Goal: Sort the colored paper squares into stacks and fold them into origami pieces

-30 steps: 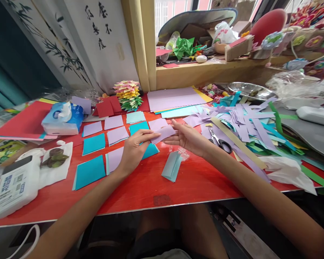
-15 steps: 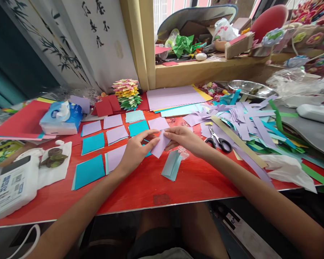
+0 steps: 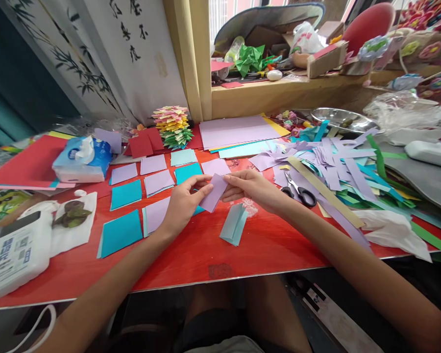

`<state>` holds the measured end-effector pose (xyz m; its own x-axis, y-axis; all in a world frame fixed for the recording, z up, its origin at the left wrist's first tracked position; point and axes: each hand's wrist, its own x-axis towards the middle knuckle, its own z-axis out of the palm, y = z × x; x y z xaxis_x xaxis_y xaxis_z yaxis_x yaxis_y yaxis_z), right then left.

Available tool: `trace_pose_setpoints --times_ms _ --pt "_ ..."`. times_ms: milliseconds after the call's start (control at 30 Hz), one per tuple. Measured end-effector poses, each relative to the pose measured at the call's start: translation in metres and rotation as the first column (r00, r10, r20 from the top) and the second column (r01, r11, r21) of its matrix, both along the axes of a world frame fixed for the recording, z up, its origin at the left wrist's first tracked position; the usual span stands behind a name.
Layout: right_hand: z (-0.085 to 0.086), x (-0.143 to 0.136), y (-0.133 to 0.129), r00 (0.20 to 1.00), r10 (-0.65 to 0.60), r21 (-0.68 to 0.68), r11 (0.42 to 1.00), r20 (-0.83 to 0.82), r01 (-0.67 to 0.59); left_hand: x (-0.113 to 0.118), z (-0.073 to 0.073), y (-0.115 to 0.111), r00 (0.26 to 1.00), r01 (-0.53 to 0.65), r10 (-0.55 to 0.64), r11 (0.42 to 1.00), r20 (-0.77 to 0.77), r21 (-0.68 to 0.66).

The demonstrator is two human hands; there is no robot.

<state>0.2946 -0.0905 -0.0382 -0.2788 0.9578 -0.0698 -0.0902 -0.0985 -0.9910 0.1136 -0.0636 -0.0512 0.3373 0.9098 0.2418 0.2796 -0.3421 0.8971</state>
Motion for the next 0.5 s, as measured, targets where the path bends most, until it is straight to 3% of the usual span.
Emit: trace_pose_setpoints --times_ms 167,500 --pt "-0.0017 -0.0005 0.0006 0.999 -0.03 0.012 0.999 0.028 0.03 0.0013 -0.0017 -0.0009 1.0 -0.002 0.003 1.0 0.024 -0.015" --pt "0.0009 -0.0021 -0.002 0.994 0.022 0.031 0.999 0.106 -0.025 0.0033 0.0004 -0.0037 0.999 0.012 -0.007 0.994 0.04 -0.105"
